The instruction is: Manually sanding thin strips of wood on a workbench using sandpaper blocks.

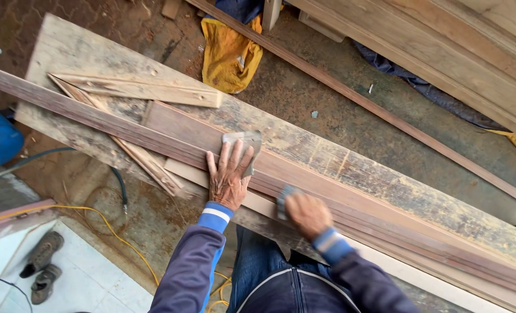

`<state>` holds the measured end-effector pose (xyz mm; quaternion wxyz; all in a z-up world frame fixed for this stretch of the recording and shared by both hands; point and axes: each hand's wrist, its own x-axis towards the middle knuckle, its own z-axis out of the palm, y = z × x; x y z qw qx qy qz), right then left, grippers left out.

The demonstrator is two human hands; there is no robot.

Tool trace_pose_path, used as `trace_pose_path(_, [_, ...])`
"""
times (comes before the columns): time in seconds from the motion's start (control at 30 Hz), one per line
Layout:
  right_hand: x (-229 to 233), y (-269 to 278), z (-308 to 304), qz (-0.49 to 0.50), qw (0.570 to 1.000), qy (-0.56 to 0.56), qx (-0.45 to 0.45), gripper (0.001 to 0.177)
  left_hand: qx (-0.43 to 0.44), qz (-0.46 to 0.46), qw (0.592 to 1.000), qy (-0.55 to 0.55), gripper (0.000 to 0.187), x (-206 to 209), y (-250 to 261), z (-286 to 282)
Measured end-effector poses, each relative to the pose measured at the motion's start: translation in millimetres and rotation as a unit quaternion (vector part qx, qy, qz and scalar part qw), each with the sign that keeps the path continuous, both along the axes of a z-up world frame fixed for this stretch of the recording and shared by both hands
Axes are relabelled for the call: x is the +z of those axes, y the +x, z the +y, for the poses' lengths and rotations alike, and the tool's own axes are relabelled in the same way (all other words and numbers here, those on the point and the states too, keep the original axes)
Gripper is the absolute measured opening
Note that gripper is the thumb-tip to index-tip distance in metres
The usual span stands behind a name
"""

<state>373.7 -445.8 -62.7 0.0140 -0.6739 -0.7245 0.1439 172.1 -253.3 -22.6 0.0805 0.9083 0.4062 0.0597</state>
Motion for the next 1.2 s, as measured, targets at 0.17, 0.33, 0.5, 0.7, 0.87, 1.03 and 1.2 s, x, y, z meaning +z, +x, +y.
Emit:
trace_pose_path(0.17, [7.8, 53.2, -80.1, 0.016, 0.987, 0.091, -0.132, 0.027, 0.002, -0.031, 0.996, 0.086, 0.094, -12.6, -84.9, 100.3])
trace_pose_path(0.33, [-15.7, 1.1, -63.7, -0.007, 0.932, 0.201, -0.303, 0.015, 0.001, 0.041, 0.998, 0.056, 0.087, 4.8, -115.7, 132.9])
trace_pose_path(0.5, [-1.6, -128.1, 102.0, 0.094, 0.958, 0.175, -0.209, 0.011, -0.019, 0.049, 0.996, 0.065, 0.083, -4.1, -125.0, 138.8])
trace_pose_path(0.7, [21.6, -84.4, 77.9, 0.057, 0.958, 0.212, -0.182, 0.013, -0.08, -0.016, 0.996, 0.019, 0.077, 3.5, -125.7, 146.3])
trace_pose_path(0.87, [-23.4, 32.0, -111.2, -0.045, 0.916, 0.235, -0.323, 0.012, -0.088, 0.023, 0.996, 0.007, 0.071, 8.4, -138.3, 152.6])
trace_pose_path(1.03, [0.0, 145.7, -269.2, -0.16, 0.694, 0.116, -0.692, 0.03, -0.122, 0.114, 0.985, 0.043, 0.08, 5.2, -127.1, 139.2])
trace_pose_path(1.2, [-19.7, 207.1, -273.1, -0.164, 0.717, 0.152, -0.661, 0.025, -0.335, 0.0, 0.941, -0.055, 0.081, 14.8, 2.0, 11.4])
